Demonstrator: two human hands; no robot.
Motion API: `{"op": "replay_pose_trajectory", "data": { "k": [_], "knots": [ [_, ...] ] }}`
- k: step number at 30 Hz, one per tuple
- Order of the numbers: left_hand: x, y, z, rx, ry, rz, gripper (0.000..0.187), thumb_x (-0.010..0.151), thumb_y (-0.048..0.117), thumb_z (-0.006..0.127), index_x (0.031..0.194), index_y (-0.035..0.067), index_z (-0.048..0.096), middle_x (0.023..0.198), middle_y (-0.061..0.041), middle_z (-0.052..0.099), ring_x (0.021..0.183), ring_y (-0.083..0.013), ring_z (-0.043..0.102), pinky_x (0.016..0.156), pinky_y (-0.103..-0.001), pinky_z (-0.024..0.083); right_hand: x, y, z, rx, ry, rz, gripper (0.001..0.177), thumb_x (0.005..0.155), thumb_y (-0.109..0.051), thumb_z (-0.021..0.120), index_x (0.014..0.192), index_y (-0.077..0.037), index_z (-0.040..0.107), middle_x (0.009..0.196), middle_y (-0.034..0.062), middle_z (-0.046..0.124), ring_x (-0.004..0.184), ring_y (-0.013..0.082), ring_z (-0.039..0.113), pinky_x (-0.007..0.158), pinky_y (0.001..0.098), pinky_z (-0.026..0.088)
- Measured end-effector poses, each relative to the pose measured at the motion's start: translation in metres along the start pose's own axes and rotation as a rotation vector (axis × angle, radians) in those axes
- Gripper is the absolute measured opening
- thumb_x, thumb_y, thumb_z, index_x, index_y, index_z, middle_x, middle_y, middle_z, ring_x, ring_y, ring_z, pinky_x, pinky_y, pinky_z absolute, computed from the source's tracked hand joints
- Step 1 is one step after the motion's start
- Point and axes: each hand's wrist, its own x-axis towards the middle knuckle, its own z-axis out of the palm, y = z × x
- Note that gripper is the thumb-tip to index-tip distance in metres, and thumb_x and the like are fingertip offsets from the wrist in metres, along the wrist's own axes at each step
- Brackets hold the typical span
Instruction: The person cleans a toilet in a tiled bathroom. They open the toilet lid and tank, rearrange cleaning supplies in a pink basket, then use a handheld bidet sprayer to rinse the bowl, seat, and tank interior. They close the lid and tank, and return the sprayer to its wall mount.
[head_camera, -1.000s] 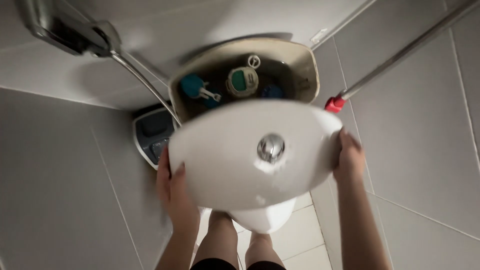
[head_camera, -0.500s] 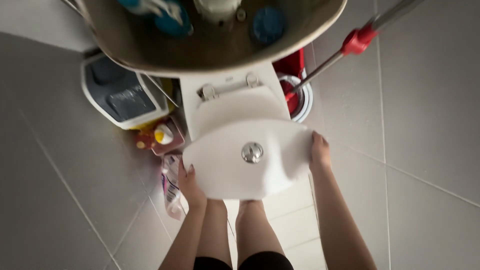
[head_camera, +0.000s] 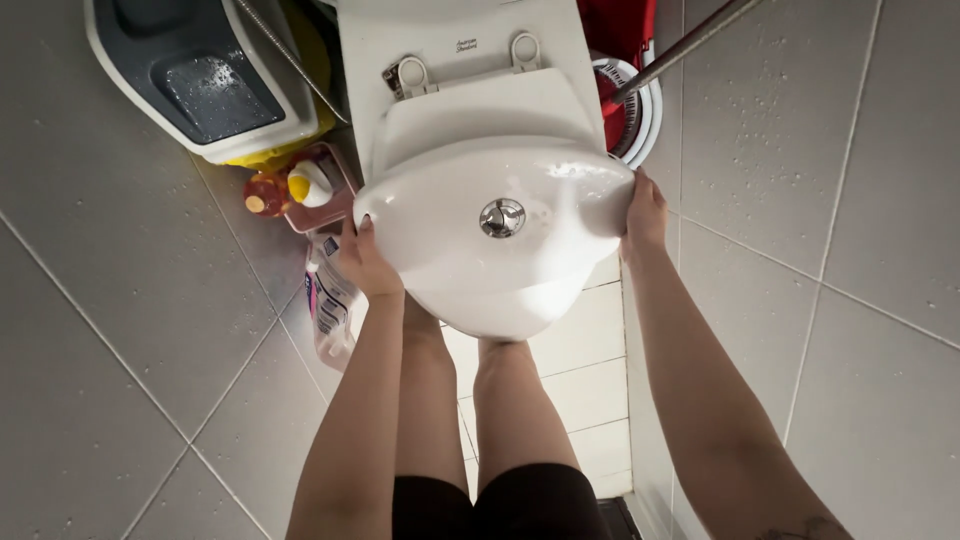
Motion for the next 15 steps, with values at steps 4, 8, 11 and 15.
{"op": "replay_pose_trajectory", "data": {
  "k": [4, 8, 11, 15],
  "knots": [
    [-0.003, 0.012, 0.005, 0.151, -0.008, 0.032, 0.049, 0.096, 0.024, 0.055, 0.134, -0.006, 0.062, 0.119, -0.013, 0.071, 0.105, -0.0195, 0.066, 0.097, -0.031, 0.052, -0.003, 0.001, 0.0, -0.007, 0.045, 0.022, 0.051, 0.102, -0.039, 0.052, 0.135, -0.001, 0.06, 0.131, 0.0114, 0.066, 0.122, 0.0226, 0.063, 0.106, 0.0389, 0.052],
    [-0.003, 0.002, 0.003, 0.174, -0.121, 0.171, 0.052, 0.099, 0.019, 0.066, 0.142, -0.006, 0.052, 0.129, -0.016, 0.066, 0.117, -0.022, 0.063, 0.106, -0.033, 0.047, 0.006, 0.013, -0.009, -0.153, 0.141, -0.037, 0.05, 0.104, -0.038, 0.05, 0.138, -0.002, 0.059, 0.132, 0.0112, 0.065, 0.121, 0.0229, 0.061, 0.108, 0.0376, 0.047],
    [-0.013, 0.028, 0.011, 0.229, -0.143, 0.145, 0.056, 0.098, 0.019, 0.073, 0.143, -0.006, 0.05, 0.132, -0.017, 0.065, 0.121, -0.024, 0.062, 0.108, -0.035, 0.047, -0.011, -0.003, -0.005, -0.341, 0.186, -0.159, 0.049, 0.102, -0.028, 0.053, 0.146, -0.006, 0.05, 0.134, 0.0114, 0.063, 0.123, 0.023, 0.059, 0.108, 0.0376, 0.046],
    [-0.007, 0.046, 0.013, 0.326, -0.148, 0.063, 0.064, 0.091, 0.032, 0.079, 0.137, -0.006, 0.053, 0.127, -0.019, 0.068, 0.118, -0.0295, 0.066, 0.106, -0.038, 0.05, -0.099, -0.108, 0.056, -0.463, 0.051, -0.802, 0.057, 0.103, -0.004, 0.058, 0.157, -0.009, 0.039, 0.146, 0.0123, 0.051, 0.128, 0.0207, 0.053, 0.106, 0.0349, 0.048]
  ]
}}
